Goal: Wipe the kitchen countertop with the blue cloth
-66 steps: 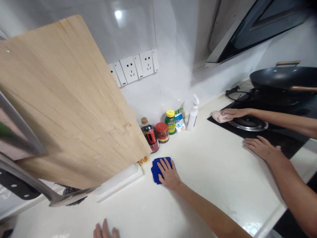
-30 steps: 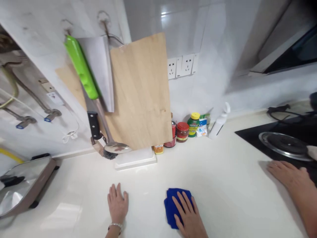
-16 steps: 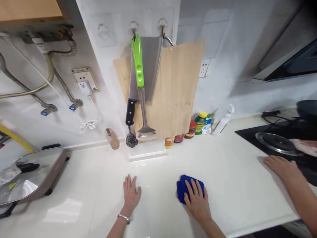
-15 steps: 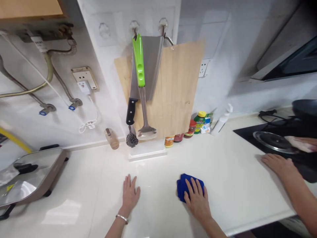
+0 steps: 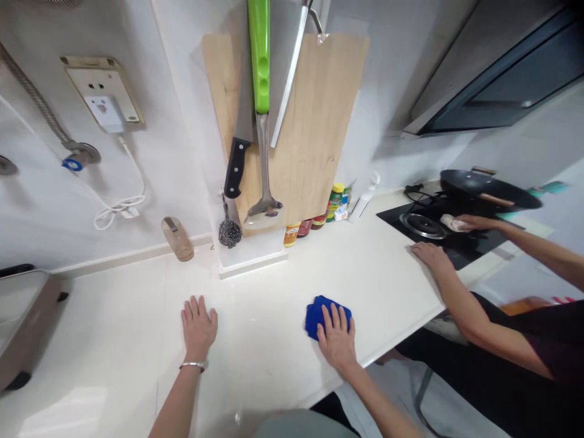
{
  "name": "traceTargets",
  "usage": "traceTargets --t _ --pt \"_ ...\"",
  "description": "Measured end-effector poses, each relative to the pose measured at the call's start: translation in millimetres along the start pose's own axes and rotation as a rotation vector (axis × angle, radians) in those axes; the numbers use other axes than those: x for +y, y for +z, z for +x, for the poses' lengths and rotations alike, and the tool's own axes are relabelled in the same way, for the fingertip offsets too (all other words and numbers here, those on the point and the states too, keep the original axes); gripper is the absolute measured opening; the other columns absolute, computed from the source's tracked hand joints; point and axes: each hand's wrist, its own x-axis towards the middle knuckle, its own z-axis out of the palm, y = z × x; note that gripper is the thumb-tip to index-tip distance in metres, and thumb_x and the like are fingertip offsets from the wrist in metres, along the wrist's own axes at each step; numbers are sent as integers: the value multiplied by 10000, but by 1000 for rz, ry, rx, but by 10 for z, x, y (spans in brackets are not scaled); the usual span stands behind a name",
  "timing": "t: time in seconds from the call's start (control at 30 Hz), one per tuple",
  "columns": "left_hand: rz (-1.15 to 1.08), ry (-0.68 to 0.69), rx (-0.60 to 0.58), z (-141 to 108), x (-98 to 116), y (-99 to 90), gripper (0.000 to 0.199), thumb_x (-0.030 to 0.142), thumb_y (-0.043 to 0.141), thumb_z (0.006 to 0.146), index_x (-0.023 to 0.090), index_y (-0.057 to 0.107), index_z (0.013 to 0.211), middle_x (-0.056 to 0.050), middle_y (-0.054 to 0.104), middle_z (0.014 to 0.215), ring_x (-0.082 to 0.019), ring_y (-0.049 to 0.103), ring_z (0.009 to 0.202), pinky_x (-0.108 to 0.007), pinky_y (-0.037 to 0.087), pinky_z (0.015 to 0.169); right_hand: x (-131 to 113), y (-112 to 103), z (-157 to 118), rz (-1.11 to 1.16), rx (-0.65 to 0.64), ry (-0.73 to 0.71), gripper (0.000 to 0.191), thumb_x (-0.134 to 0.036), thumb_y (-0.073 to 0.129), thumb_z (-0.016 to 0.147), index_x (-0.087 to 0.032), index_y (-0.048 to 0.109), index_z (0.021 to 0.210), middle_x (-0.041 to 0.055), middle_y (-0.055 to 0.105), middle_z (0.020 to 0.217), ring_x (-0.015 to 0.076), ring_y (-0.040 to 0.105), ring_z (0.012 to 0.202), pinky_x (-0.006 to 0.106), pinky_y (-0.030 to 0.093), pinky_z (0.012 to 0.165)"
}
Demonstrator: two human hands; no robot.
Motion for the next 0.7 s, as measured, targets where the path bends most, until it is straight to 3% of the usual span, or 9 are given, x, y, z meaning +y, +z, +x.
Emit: traceTargets --t 0.1,0.2,0.33,0.53,0.7 --pt "31 -3 2 10 37 -44 654 397 312 942 14 402 1464 -279 349 1580 -409 189 1520 -625 221 1204 -255 -23 -181 -14 -2 1 632 -357 334 966 -149 290 1561 167 325 1599 373 185 1506 657 125 1189" --pt "69 -13 -2 45 64 -87 663 402 303 932 3 424 1447 -291 370 1561 -419 230 1502 -603 232 1204 -472 -46 -277 -4 1 -95 683 -358 369 962 -185 173 1593 155 280 1620 374 176 1510 667 123 1193" --pt "79 -22 -27 86 93 -107 681 424 268 927 6 428 1441 -293 372 1552 -442 247 1486 -601 233 1199 -497 -184 -313 47 -41 -233 727 -420 405 969 -231 97 1600 128 193 1651 373 153 1516 655 184 1193" --pt "100 19 -30 102 132 -100 708 451 206 936 11 397 1457 -305 360 1545 -443 242 1484 -618 257 1176 95 -483 -409 130 -170 -460 711 -437 441 961 -282 149 1590 62 121 1673 329 137 1525 580 230 1212" --pt "114 37 -17 87 153 -95 718 457 191 945 -10 394 1452 -330 363 1530 -448 239 1484 -625 253 1178 820 -397 -343 52 -157 -341 640 -410 405 972 -280 234 1575 41 209 1658 281 165 1523 526 247 1208"
